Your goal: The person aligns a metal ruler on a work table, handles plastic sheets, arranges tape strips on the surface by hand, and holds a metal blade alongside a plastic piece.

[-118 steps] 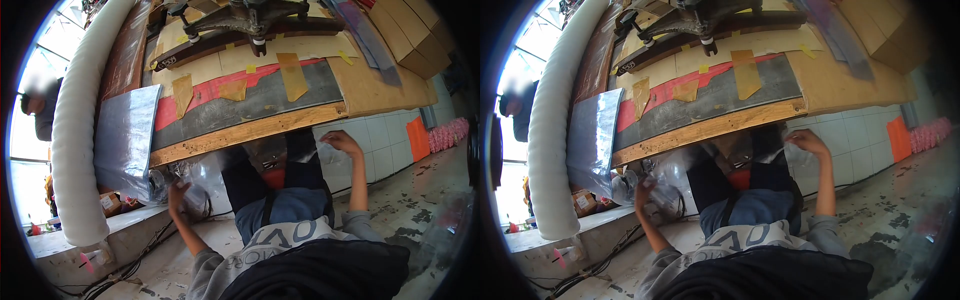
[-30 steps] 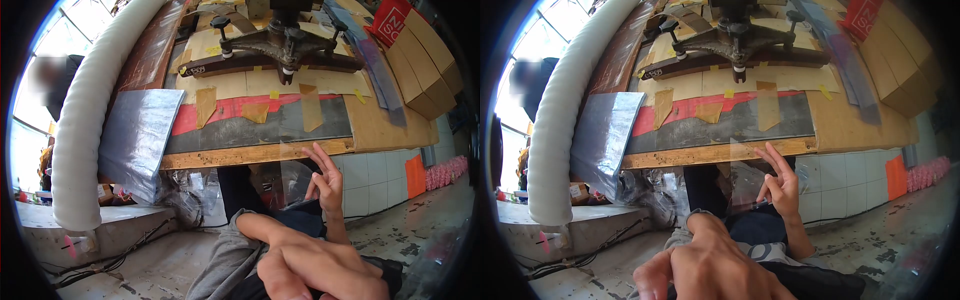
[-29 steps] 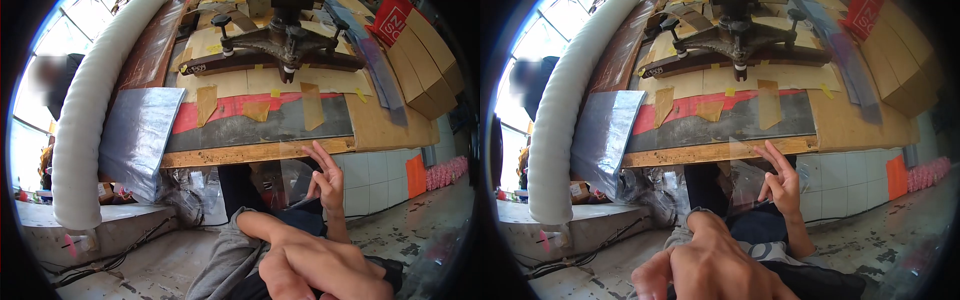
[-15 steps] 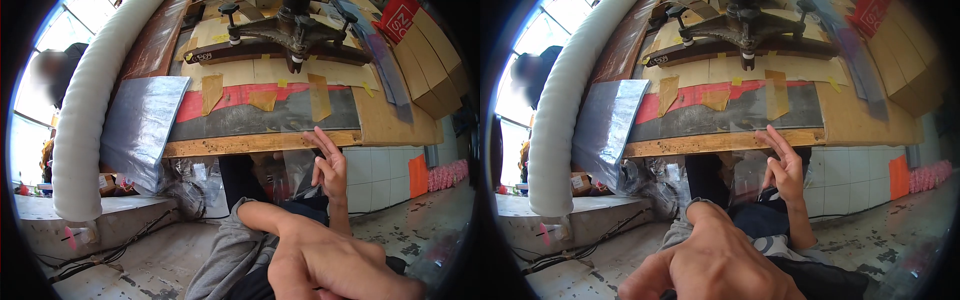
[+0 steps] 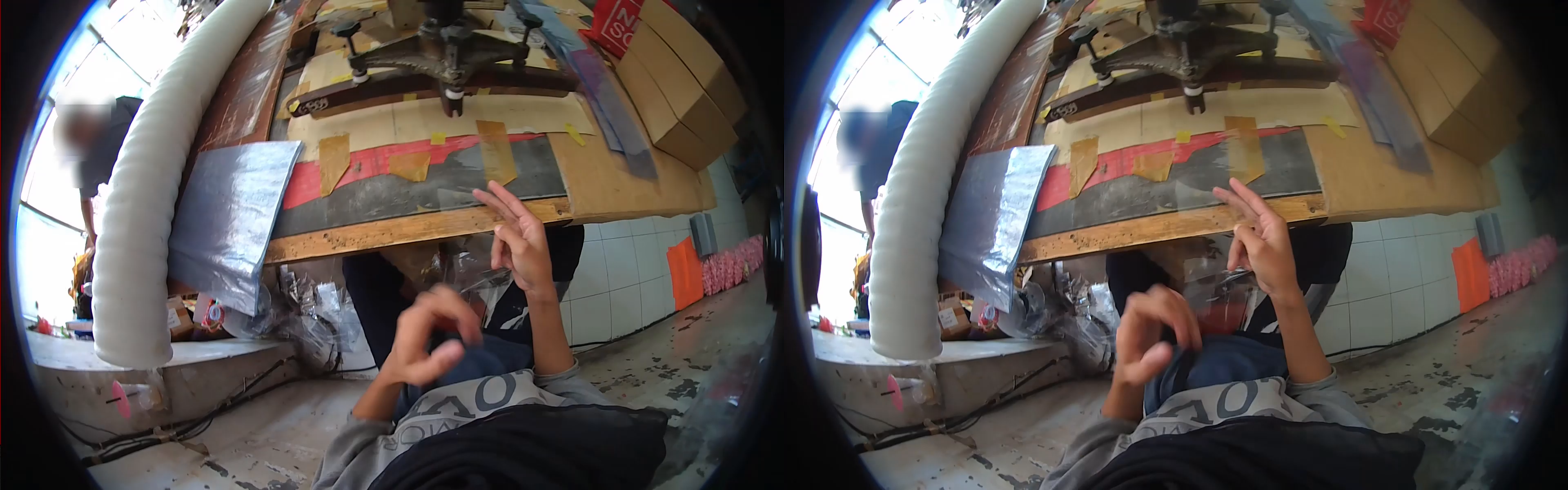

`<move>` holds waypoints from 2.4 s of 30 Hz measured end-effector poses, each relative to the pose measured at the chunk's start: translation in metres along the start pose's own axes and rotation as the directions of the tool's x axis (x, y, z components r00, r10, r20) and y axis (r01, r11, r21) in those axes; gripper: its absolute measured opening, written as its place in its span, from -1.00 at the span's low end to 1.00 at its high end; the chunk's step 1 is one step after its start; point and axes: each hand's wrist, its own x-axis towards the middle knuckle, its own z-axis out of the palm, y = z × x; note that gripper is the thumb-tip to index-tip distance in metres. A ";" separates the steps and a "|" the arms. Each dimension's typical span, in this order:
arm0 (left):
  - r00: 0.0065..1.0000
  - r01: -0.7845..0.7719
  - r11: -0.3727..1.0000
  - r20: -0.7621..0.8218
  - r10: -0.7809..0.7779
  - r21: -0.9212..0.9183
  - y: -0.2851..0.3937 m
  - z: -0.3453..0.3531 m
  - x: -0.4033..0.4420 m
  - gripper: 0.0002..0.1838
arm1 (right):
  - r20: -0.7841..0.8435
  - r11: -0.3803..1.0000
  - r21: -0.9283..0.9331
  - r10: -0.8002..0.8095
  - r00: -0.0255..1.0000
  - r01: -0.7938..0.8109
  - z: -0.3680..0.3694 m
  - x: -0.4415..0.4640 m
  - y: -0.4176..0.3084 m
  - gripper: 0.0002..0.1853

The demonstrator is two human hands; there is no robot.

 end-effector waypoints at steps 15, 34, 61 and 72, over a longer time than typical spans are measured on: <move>0.787 0.542 0.579 -0.126 -0.604 0.609 -0.226 -0.057 -0.085 -0.51 | 0.006 0.999 -0.014 0.030 1.000 -0.030 -0.002 0.020 -0.008 -0.30; 0.769 0.293 0.587 0.179 -0.614 0.754 -0.086 -0.097 -0.004 -0.72 | -0.006 0.991 -0.103 0.082 0.997 -0.082 0.000 0.023 -0.012 -0.29; 0.998 -0.055 0.072 0.057 -0.023 0.996 -0.055 -0.064 0.113 -0.57 | 0.293 -0.177 -0.955 -0.431 0.853 0.239 0.003 0.051 0.014 -0.34; 1.000 -0.018 -0.021 0.017 -0.019 1.000 -0.067 -0.061 0.122 -0.53 | 0.231 -0.210 -0.964 -0.352 0.907 0.164 0.004 0.053 0.014 -0.36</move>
